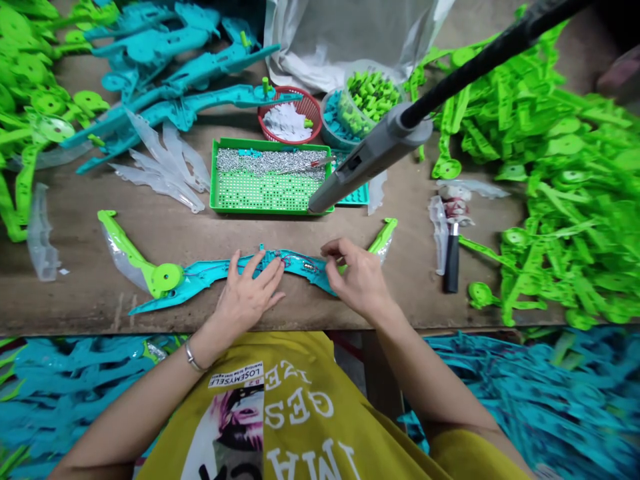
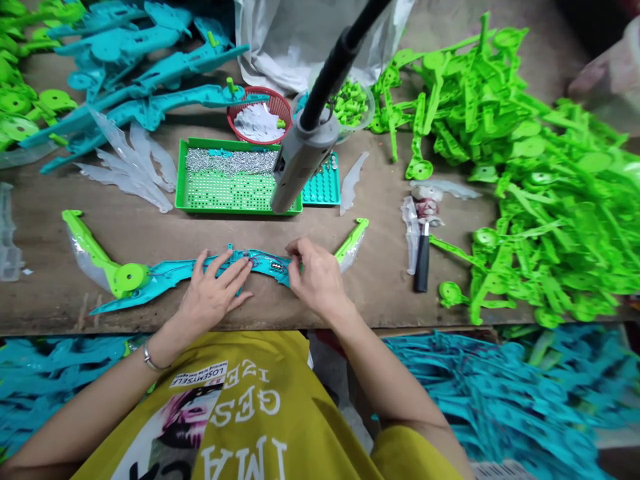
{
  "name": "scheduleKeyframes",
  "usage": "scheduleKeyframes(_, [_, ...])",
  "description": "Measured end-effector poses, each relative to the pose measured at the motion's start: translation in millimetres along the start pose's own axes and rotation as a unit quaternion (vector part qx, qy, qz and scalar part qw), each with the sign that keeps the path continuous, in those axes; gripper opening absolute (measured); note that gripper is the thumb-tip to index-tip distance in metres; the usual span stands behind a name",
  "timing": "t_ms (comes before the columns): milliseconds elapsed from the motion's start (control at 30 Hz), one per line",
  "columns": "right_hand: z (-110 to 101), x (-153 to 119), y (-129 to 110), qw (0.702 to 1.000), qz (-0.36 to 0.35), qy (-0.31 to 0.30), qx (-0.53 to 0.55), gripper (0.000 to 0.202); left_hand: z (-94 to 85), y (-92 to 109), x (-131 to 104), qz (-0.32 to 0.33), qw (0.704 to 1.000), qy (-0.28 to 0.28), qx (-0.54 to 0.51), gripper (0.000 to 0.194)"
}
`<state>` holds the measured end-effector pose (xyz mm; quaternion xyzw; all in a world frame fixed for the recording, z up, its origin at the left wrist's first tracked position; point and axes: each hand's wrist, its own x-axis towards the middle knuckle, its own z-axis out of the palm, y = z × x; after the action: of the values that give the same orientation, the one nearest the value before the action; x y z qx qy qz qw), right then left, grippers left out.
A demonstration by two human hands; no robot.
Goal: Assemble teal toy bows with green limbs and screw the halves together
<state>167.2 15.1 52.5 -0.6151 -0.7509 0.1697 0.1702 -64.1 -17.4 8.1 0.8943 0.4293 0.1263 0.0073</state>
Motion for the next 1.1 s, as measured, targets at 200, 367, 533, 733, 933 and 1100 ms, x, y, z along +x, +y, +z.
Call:
scheduleKeyframes(200, [9,-8,3,0.999,-0.027,-0.031,0.007,0.019,1.7,0,-1,0.006,1.000,0.007,0.000,0.044])
scheduleKeyframes(367, [12,-10,6,0.999,-0.020,-0.040,-0.026,0.017,2.9,1,-1,-0.009,1.000,0.015,-0.012,0.044])
scheduleKeyframes(533, [14,-2,-9,0.991,-0.112,-0.026,-0.065,0.022,1.3,2,-2,-0.017,1.000,0.014,-0.016,0.044])
scheduleKeyframes(733, [28,4,-18,0.980,-0.159,-0.064,-0.097,0.028,0.7,4,-2,-0.025,0.999,0.016,-0.019,0.042])
scheduleKeyframes(933, [28,2,-21,0.983,-0.155,-0.046,-0.089,0.031,-0.1,6,-2,-0.037,0.999,0.009,-0.028,0.042])
scheduleKeyframes(1100, [30,-1,-23,0.981,-0.161,-0.053,-0.093,0.034,1.6,6,-3,-0.036,0.999,0.015,-0.030,0.040])
